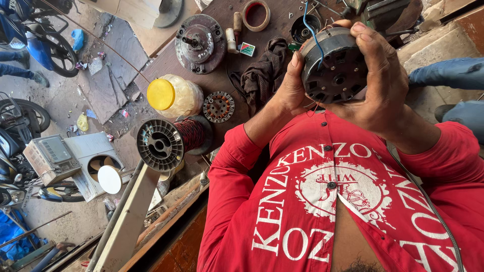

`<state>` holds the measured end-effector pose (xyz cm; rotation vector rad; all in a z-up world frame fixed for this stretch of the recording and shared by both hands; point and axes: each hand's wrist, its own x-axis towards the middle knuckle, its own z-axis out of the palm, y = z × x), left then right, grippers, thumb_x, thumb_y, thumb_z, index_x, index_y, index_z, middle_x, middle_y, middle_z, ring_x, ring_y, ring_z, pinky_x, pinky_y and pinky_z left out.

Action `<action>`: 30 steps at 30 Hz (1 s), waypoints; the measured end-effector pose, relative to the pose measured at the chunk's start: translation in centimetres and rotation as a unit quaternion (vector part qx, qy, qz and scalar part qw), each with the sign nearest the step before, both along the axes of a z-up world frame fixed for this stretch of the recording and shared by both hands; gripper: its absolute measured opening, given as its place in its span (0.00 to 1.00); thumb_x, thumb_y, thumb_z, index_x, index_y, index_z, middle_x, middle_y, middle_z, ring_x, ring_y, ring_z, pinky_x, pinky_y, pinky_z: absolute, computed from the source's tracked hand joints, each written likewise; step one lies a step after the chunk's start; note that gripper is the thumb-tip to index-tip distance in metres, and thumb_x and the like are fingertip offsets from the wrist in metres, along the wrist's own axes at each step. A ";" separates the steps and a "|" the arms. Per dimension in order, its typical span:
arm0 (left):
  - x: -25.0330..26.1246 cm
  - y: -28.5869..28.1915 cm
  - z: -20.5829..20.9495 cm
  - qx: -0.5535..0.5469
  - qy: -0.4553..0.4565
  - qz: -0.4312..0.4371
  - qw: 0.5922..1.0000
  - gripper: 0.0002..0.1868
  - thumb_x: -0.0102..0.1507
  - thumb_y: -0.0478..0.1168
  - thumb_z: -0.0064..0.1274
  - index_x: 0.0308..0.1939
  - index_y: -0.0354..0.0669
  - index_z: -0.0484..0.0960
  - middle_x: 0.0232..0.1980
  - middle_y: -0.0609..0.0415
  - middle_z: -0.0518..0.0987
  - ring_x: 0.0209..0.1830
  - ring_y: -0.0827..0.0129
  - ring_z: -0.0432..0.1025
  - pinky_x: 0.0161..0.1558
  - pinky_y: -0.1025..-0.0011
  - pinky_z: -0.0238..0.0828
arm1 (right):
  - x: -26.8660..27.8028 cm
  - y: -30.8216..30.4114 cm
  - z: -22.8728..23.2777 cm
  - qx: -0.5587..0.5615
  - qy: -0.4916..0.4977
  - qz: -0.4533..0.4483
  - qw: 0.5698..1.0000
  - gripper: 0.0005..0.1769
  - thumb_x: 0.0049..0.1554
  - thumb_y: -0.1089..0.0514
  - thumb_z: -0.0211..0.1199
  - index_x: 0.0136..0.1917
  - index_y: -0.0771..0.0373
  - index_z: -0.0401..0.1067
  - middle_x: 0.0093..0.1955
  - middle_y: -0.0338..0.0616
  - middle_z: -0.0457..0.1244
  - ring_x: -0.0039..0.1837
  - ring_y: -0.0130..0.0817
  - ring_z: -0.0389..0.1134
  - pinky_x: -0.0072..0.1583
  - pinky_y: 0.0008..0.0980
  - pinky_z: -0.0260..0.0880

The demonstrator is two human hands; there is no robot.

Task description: The person disassembles a small cylindrical motor, removes internal components, and uses pliers to adjust wires and parts. They reassemble the motor housing and continue manipulating the internal wiring.

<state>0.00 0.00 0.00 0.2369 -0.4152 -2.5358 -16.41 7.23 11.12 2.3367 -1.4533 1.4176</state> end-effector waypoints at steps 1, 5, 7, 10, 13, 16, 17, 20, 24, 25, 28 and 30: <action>0.0 -0.1 0.7 -0.016 0.015 -0.002 1.000 0.52 0.64 0.72 0.55 0.78 0.43 0.57 0.70 0.42 0.70 0.69 0.54 0.70 0.71 0.48 0.71 | 0.0 -0.1 0.1 -0.004 0.001 0.004 1.000 0.55 0.55 0.53 0.81 0.80 0.73 0.49 0.76 0.65 0.56 0.77 0.60 0.63 0.75 0.49 0.68; 0.0 -0.2 3.0 -0.044 0.045 -0.005 0.998 0.51 0.64 0.72 0.56 0.78 0.44 0.58 0.70 0.44 0.71 0.68 0.56 0.71 0.68 0.52 0.72 | 0.0 -0.3 0.5 -0.007 0.007 0.018 1.000 0.55 0.53 0.54 0.82 0.78 0.75 0.49 0.74 0.66 0.56 0.75 0.60 0.64 0.75 0.49 0.69; 0.0 -0.2 3.5 -0.043 0.041 -0.004 0.998 0.51 0.64 0.72 0.56 0.78 0.44 0.58 0.70 0.44 0.71 0.68 0.57 0.71 0.69 0.52 0.71 | 0.0 -0.3 0.6 -0.003 0.015 0.011 1.000 0.54 0.51 0.55 0.81 0.76 0.75 0.50 0.73 0.66 0.56 0.74 0.60 0.64 0.74 0.50 0.69; 0.1 -0.1 3.6 -0.043 0.038 0.001 0.998 0.51 0.64 0.71 0.57 0.78 0.44 0.57 0.70 0.44 0.71 0.68 0.57 0.71 0.68 0.52 0.72 | 0.2 -0.3 0.6 0.003 0.024 -0.004 1.000 0.54 0.51 0.55 0.82 0.77 0.74 0.50 0.73 0.65 0.57 0.74 0.59 0.64 0.73 0.50 0.69; -0.2 -0.5 3.4 -0.051 0.037 0.008 0.998 0.52 0.62 0.70 0.58 0.78 0.45 0.57 0.70 0.45 0.71 0.68 0.58 0.70 0.69 0.53 0.72 | 0.4 -0.2 0.7 0.014 0.028 -0.010 0.999 0.55 0.57 0.53 0.82 0.81 0.73 0.48 0.77 0.64 0.56 0.77 0.59 0.63 0.75 0.47 0.68; -0.1 -0.7 3.3 -0.080 0.018 0.052 0.995 0.51 0.62 0.68 0.61 0.77 0.41 0.57 0.68 0.45 0.70 0.68 0.58 0.70 0.69 0.55 0.71 | 0.3 0.0 1.0 0.031 0.075 -0.029 0.996 0.56 0.56 0.51 0.80 0.80 0.75 0.46 0.76 0.66 0.54 0.74 0.61 0.61 0.74 0.48 0.66; -0.1 -0.8 3.4 -0.097 0.018 0.076 0.992 0.50 0.63 0.66 0.62 0.75 0.38 0.58 0.66 0.43 0.71 0.67 0.57 0.71 0.69 0.56 0.71 | -0.2 0.1 1.2 0.026 0.105 -0.033 0.994 0.57 0.53 0.51 0.79 0.78 0.76 0.45 0.73 0.70 0.52 0.73 0.64 0.59 0.73 0.51 0.65; 0.2 -1.4 3.6 -0.175 -0.022 0.171 0.969 0.52 0.62 0.62 0.67 0.76 0.33 0.59 0.66 0.42 0.71 0.66 0.58 0.71 0.68 0.59 0.71 | -0.4 1.3 0.8 0.125 -0.144 0.053 0.980 0.55 0.60 0.50 0.72 0.82 0.74 0.39 0.80 0.66 0.46 0.80 0.57 0.53 0.78 0.46 0.57; 1.4 -2.3 4.1 -0.356 -0.138 0.295 0.876 0.52 0.60 0.55 0.72 0.77 0.37 0.59 0.70 0.48 0.70 0.70 0.64 0.68 0.72 0.66 0.67 | 0.8 1.8 -0.5 0.183 -0.350 0.079 0.915 0.42 0.65 0.51 0.64 0.82 0.71 0.50 0.79 0.56 0.55 0.78 0.42 0.62 0.78 0.39 0.65; 1.8 -2.2 4.2 -0.403 -0.176 0.322 0.838 0.52 0.59 0.53 0.73 0.77 0.38 0.60 0.71 0.50 0.70 0.70 0.66 0.67 0.73 0.67 0.65 | 1.1 2.3 -0.7 0.194 -0.369 0.082 0.905 0.40 0.66 0.51 0.63 0.82 0.71 0.53 0.78 0.54 0.57 0.76 0.40 0.64 0.78 0.38 0.67; 1.8 -2.1 4.7 -0.540 -0.271 0.402 0.688 0.51 0.57 0.52 0.75 0.76 0.42 0.62 0.72 0.51 0.68 0.69 0.66 0.66 0.71 0.69 0.65 | 2.4 2.7 -1.4 0.215 -0.378 0.121 0.892 0.40 0.68 0.50 0.64 0.83 0.71 0.53 0.76 0.52 0.57 0.77 0.36 0.63 0.77 0.35 0.66; 1.5 -1.8 5.0 -0.594 -0.318 0.449 0.587 0.52 0.54 0.54 0.75 0.75 0.42 0.63 0.72 0.48 0.67 0.69 0.62 0.67 0.70 0.67 0.69 | 2.8 2.4 -1.6 0.197 -0.372 0.122 0.899 0.41 0.68 0.49 0.65 0.83 0.72 0.52 0.77 0.52 0.55 0.78 0.36 0.62 0.79 0.36 0.65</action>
